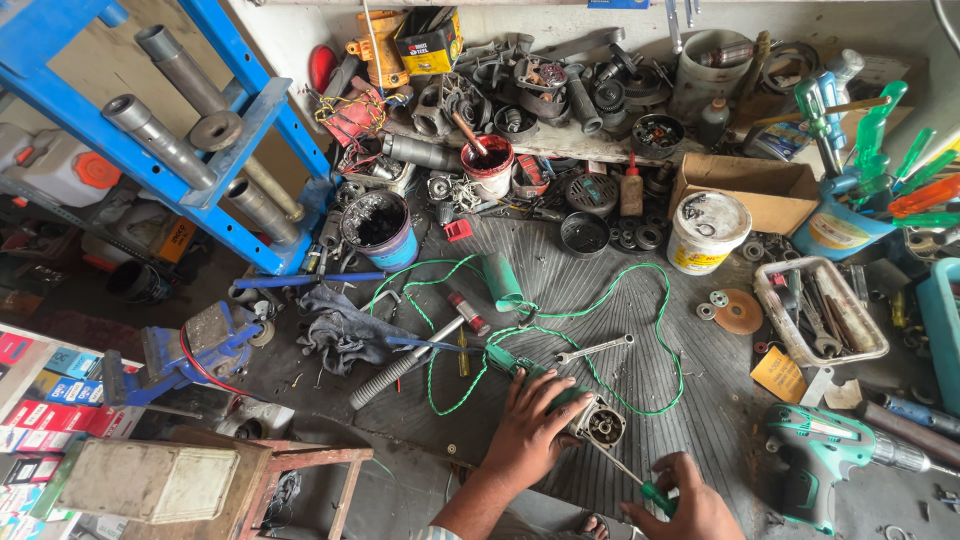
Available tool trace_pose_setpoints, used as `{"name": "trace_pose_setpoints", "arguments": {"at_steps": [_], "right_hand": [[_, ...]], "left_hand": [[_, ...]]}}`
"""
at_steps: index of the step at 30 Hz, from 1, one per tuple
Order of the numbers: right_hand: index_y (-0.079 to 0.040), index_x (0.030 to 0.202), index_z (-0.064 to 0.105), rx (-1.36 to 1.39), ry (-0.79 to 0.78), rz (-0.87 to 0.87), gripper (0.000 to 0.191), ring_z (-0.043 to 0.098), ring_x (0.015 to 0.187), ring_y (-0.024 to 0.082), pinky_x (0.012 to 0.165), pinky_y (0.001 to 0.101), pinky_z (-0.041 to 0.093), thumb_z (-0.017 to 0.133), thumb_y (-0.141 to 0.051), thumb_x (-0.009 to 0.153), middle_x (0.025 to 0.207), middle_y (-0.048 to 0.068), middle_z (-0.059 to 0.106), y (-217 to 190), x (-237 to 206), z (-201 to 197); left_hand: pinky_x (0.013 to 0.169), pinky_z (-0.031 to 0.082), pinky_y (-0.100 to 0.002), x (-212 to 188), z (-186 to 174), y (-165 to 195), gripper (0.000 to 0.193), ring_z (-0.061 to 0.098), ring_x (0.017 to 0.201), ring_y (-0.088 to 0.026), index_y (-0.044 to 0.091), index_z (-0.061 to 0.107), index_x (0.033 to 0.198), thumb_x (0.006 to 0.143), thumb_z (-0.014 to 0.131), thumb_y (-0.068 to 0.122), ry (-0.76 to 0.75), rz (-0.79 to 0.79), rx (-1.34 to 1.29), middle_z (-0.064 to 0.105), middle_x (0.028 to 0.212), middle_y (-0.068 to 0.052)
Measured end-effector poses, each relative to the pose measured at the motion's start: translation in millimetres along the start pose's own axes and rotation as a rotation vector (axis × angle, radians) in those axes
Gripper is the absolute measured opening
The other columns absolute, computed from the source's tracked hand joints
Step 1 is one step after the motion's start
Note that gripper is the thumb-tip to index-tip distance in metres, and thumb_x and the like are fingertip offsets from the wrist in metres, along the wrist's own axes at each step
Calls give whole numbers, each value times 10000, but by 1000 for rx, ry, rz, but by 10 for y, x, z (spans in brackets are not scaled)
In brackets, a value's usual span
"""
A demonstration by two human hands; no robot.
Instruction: The person disassembles a green handheld power tool on a cluttered workbench, using a screwdriver to remove screws and separate the housing. They then apply a dark lubricant from a small container to internal components with a brush and reassemble the tool.
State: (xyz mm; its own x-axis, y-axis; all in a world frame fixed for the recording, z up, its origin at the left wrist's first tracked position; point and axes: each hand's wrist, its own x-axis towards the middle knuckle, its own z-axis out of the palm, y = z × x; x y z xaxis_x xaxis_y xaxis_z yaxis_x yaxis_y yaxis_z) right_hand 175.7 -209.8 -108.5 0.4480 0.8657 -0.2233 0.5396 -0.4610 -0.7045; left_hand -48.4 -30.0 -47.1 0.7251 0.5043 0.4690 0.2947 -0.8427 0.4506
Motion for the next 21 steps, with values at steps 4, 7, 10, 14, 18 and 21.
{"name": "trace_pose_setpoints", "arguments": {"at_steps": [4,7,10,14,18,21], "right_hand": [[-124,916,707,-114,-37,118,407,802,728,186,723,355,648,925,-400,710,726,60,791,-62,-55,-73],[-174,968,750,-223,-36,129,396,825,772,170,764,355,625,880,-475,747,765,36,789,-90,-115,-98],[-225,1060,787,-253,-50,197,348,817,814,185,808,355,618,777,-490,834,788,49,800,-58,-120,-58],[-204,1203,680,-154,-103,137,597,791,833,168,806,333,629,884,-533,748,814,54,760,26,-36,8],[-119,922,664,-27,9,16,434,785,770,186,733,348,648,854,-415,667,765,60,795,5,-40,-9],[-138,894,702,-175,10,127,431,782,773,174,748,344,630,885,-491,730,767,52,785,-63,-97,-54]], "left_hand": [[1246,206,-634,1,6,-4,751,461,1427,-321,249,550,1471,782,832,146,0,1,26,549,1434,-59],[1237,201,-636,5,5,3,747,457,1420,-329,244,547,1465,779,832,167,3,-4,1,546,1432,-66],[1232,200,-639,11,-3,6,749,457,1412,-333,240,550,1457,766,829,173,-7,-11,-5,548,1422,-68],[1238,206,-636,13,-14,9,746,460,1418,-329,235,554,1458,769,830,160,1,-1,19,553,1426,-65],[1243,209,-633,10,-17,18,744,465,1422,-328,238,559,1459,772,832,150,11,5,36,557,1429,-65],[1235,204,-643,13,-15,21,740,460,1417,-331,235,548,1454,775,837,184,9,-1,4,551,1422,-66]]}}
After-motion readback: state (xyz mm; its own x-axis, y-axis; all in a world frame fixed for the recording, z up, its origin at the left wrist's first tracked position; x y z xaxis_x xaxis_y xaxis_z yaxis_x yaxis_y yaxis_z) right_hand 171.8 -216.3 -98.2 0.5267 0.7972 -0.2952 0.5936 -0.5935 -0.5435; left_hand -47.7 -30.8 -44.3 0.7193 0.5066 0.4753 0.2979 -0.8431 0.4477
